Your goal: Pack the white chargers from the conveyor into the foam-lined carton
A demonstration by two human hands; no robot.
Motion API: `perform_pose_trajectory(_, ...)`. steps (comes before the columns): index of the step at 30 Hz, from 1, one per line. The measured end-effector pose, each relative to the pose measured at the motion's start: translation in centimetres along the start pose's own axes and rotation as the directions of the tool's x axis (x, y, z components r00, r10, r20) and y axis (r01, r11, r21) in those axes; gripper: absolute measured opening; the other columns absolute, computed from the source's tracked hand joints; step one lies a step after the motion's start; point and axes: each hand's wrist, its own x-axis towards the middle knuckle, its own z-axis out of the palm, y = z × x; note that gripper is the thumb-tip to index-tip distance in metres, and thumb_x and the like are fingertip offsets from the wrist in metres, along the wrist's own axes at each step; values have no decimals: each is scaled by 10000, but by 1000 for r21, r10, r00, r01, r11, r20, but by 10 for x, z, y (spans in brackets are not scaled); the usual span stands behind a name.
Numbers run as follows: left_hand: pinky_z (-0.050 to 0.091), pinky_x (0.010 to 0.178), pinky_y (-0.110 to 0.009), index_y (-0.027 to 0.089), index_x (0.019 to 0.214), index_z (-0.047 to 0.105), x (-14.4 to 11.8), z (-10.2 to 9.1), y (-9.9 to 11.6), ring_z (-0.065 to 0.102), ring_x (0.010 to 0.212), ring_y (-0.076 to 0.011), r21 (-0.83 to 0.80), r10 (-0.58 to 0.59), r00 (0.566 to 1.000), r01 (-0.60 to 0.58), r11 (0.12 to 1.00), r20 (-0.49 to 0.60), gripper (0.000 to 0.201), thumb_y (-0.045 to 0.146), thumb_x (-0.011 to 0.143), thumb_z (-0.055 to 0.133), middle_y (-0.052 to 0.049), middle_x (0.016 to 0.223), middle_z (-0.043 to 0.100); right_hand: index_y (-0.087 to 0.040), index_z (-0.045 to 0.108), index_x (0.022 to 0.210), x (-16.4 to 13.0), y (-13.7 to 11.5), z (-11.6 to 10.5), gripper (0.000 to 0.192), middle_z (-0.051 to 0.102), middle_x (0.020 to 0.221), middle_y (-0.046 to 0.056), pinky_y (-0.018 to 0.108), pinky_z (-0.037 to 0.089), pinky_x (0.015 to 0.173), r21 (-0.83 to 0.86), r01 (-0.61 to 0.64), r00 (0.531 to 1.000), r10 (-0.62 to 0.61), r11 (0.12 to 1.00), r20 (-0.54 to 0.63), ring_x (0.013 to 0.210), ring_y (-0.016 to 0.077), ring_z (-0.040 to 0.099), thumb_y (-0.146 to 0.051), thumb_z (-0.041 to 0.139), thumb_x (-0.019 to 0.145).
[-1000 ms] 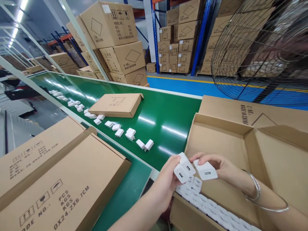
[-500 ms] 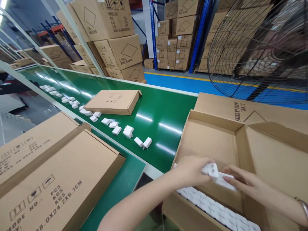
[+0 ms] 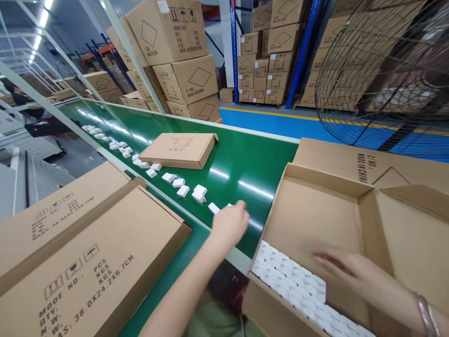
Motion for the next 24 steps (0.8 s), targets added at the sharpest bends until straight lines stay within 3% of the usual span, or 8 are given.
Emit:
perform_pose_trajectory(2, 462, 679, -356, 117, 1069, 504, 5, 3, -27, 615, 846, -267, 164, -238, 963, 256, 953, -125, 384, 376, 871, 301, -134, 867, 648, -243, 625, 967, 23, -15, -7, 338, 679, 935, 80, 371, 526, 707, -58, 67, 998, -67, 996, 1, 829, 250, 633, -455, 401, 829)
perform_pose_trajectory(5, 469, 675, -390, 70, 1171, 426, 15, 17, -49, 608, 860, -309, 202, -339, 927, 367, 908, -161, 623, 572, 807, 366, -170, 912, 622, -222, 585, 1001, 63, -52, -9, 321, 650, 987, 73, 369, 499, 763, -90, 221, 975, -222, 971, 6, 884, 220, 608, -395, 354, 859)
perform_pose_trajectory(10, 484, 648, -353, 34, 1263, 355, 33, 43, -45, 594, 869, -289, 184, -336, 925, 367, 912, -177, 764, 598, 756, 450, -184, 989, 575, -200, 584, 969, 114, -94, -2, 241, 635, 934, 53, 312, 475, 696, -169, 333, 943, -331, 928, 37, 804, 172, 598, -278, 393, 845)
perform_pose_trajectory(17, 495, 689, -307, 59, 1342, 246, 33, 50, -29, 548, 941, -247, 208, -213, 965, 243, 947, -156, 794, 367, 711, 617, -140, 1006, 548, -186, 600, 956, 158, -120, 16, 199, 660, 854, 23, 257, 455, 676, -188, 254, 966, -240, 949, 96, 770, 149, 604, -237, 479, 806)
perform_pose_trajectory(21, 483, 734, -358, 53, 1234, 412, 25, 48, -25, 513, 982, -286, 146, -234, 961, 255, 956, -149, 614, 370, 739, 586, -192, 1061, 536, -174, 594, 987, 194, -157, 49, 228, 662, 891, 40, 277, 461, 683, -219, 306, 951, -286, 926, 118, 804, 176, 609, -264, 501, 798)
perform_pose_trajectory(24, 461, 783, -416, 86, 1171, 485, 25, 52, -28, 451, 1102, -354, -18, -186, 978, 185, 983, -89, 401, 235, 799, 500, -197, 1114, 536, -143, 598, 970, 212, -189, 82, 295, 647, 917, 71, 340, 474, 706, -266, 332, 942, -303, 905, 143, 849, 223, 603, -368, 551, 786)
